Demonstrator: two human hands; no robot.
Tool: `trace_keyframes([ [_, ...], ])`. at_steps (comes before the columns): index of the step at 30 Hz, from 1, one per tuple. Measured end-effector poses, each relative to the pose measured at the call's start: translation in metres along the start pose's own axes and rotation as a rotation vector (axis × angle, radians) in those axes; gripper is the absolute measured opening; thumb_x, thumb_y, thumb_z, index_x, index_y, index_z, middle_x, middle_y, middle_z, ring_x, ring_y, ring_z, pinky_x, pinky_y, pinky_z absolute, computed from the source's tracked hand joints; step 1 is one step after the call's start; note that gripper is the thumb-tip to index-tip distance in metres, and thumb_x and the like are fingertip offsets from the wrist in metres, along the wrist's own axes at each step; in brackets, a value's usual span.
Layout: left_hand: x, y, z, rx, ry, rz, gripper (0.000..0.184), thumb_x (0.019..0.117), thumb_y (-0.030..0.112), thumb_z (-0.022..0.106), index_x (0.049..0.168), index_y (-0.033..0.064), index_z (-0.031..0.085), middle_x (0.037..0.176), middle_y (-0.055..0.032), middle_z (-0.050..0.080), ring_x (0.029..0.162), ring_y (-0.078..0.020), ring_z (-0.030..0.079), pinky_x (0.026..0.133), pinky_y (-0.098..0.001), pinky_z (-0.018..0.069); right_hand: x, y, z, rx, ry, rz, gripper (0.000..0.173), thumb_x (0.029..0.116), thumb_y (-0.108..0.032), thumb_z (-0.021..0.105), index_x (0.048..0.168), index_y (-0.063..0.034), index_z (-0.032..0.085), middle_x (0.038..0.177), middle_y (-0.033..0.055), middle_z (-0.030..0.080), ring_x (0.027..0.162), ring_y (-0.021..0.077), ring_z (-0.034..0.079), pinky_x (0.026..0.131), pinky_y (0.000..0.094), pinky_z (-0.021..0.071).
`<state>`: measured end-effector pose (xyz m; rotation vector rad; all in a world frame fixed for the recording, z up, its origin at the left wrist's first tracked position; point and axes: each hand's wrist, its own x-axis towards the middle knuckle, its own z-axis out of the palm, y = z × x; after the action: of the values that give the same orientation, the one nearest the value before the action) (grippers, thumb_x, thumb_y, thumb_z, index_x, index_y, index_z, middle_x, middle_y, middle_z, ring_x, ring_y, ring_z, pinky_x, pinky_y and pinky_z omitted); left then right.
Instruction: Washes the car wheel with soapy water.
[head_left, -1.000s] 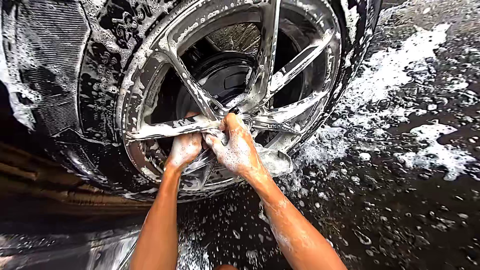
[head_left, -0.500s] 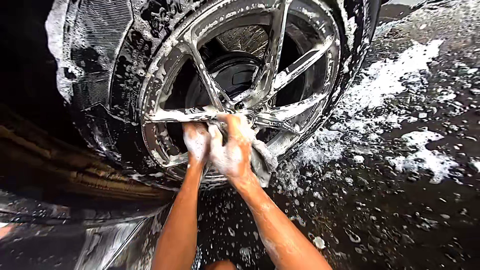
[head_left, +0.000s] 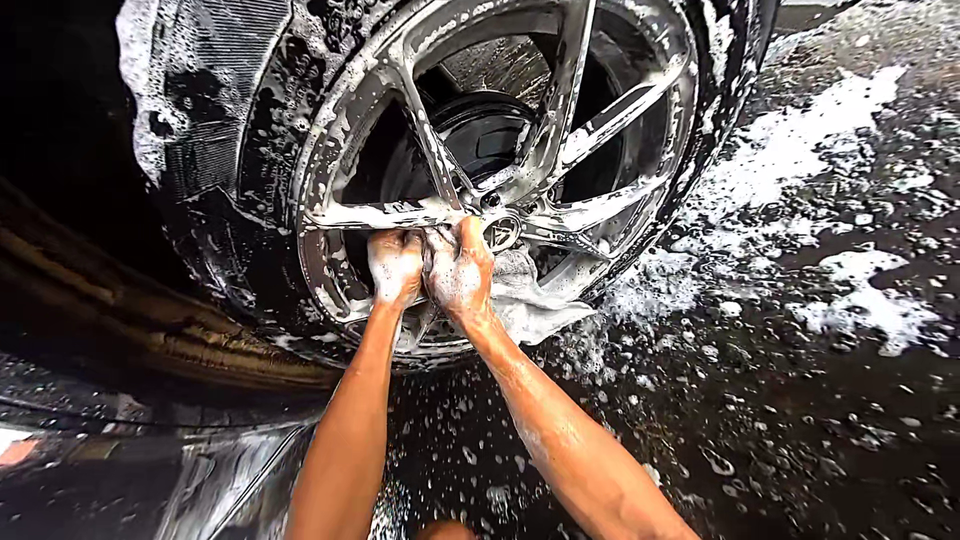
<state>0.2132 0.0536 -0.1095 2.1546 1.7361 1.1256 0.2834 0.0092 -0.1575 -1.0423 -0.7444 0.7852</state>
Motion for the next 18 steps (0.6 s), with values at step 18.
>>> trace_keyframes([
  [18,-0.010,0.016,0.043,0.125,0.426,0.090,0.011,0.0904,-0.005,0.058,0.081,-0.0083,0.062,0.078,-0.0098,0.064,0.079,-0.0067,0.062,0.076,-0.0239,0.0500,-0.013,0.033,-0.071,-0.099,-0.095,-0.140,0.011,0.0879,-0.008,0.062,0.084,0.0002,0.068,0.066,0.0082,0.065,0.060,0.0147,0.065,0.056,0.0326,0.0530],
])
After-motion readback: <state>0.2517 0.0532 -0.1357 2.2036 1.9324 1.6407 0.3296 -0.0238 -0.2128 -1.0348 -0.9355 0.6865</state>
